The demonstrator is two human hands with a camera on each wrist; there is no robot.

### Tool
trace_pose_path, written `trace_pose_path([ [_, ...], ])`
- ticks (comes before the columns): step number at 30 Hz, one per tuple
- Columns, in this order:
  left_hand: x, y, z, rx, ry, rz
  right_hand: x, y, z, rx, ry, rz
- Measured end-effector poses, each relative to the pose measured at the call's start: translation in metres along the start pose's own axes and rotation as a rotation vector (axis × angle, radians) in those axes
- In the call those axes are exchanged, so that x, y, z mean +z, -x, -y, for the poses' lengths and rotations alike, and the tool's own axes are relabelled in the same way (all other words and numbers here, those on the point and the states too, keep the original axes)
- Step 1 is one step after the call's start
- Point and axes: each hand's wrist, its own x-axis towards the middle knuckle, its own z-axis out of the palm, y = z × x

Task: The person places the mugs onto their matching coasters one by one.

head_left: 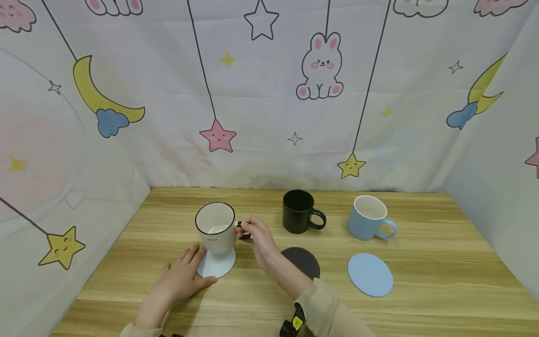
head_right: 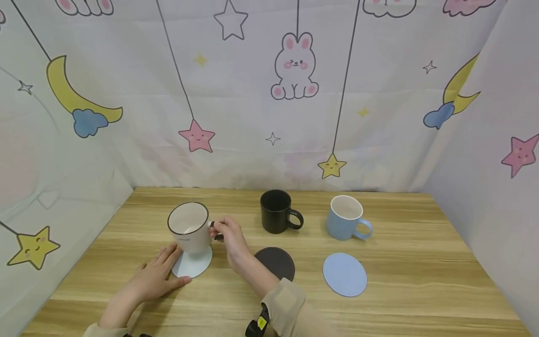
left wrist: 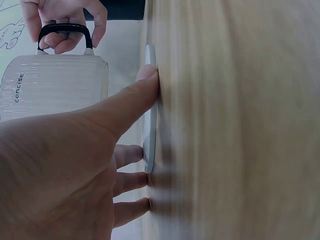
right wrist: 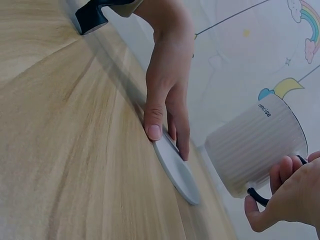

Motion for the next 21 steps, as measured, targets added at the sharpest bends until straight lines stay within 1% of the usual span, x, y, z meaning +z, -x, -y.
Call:
trace_pose_path([
  [7,0.000,-0.001,0.001,0.015,-0.008,-0.011,0.002,0.005,-0.001,-0.006,0.000,0.020],
  [21,0.000,0.000,0.001,-0.001,0.003,0.013,0.005,0.013,-0.010,0.017,-0.005,0.052],
])
